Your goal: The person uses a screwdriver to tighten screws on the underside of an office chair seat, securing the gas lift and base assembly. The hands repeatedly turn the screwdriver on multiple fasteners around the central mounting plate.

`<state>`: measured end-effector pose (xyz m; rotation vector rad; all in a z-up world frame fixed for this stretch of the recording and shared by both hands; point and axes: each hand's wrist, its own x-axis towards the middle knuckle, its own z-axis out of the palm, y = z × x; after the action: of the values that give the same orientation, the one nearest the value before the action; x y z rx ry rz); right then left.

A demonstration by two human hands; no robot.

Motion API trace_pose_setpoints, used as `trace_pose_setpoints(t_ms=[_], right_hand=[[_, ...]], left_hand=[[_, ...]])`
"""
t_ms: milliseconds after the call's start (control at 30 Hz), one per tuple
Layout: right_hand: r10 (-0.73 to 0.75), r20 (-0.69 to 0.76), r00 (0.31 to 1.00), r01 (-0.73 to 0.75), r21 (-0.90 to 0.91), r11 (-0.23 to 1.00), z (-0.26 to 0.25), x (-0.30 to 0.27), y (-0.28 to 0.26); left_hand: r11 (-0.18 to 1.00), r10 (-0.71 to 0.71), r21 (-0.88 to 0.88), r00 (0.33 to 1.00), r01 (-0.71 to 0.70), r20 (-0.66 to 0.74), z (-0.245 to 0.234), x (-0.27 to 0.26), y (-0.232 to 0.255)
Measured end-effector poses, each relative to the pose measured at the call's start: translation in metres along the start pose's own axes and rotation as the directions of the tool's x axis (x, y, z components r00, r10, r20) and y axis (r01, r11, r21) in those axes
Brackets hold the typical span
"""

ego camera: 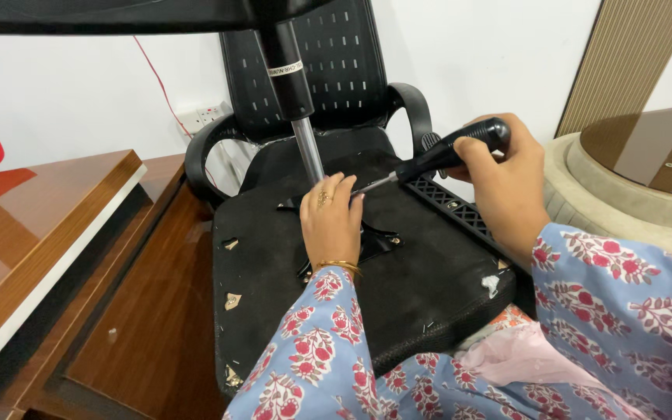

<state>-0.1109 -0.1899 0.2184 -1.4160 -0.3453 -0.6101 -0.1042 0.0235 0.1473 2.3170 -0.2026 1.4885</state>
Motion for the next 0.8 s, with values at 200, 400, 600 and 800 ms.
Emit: trace_pose_setpoints(t_ms=[200,400,600,800], right_hand=[[-0.141,0.162,0.977,0.176,-0.229,0.957,0.008,-0.002,-0.023],[-0.093,0.251,0.964,0.185,-0.373,0.909,0.005,0.006,-0.043],[-0.134,0.377,0.916,0.301,-0.426,0.853,0.016,0.014,-0.053],[-0.224,0.510,0.831,0.457,-0.396,0.796,0.020,0.015,-0.064]], left_hand=[[0.989,-0.104,-0.095,0.986,0.116,0.128,0.011,0.007,-0.006],[0.982,-0.157,-0.092,0.981,0.168,0.113,0.014,0.015,-0.004],[0.952,-0.298,0.006,0.921,0.306,0.250,0.017,0.028,-0.012],[0.949,-0.290,-0.062,0.931,0.310,0.221,0.021,0.025,-0.016]])
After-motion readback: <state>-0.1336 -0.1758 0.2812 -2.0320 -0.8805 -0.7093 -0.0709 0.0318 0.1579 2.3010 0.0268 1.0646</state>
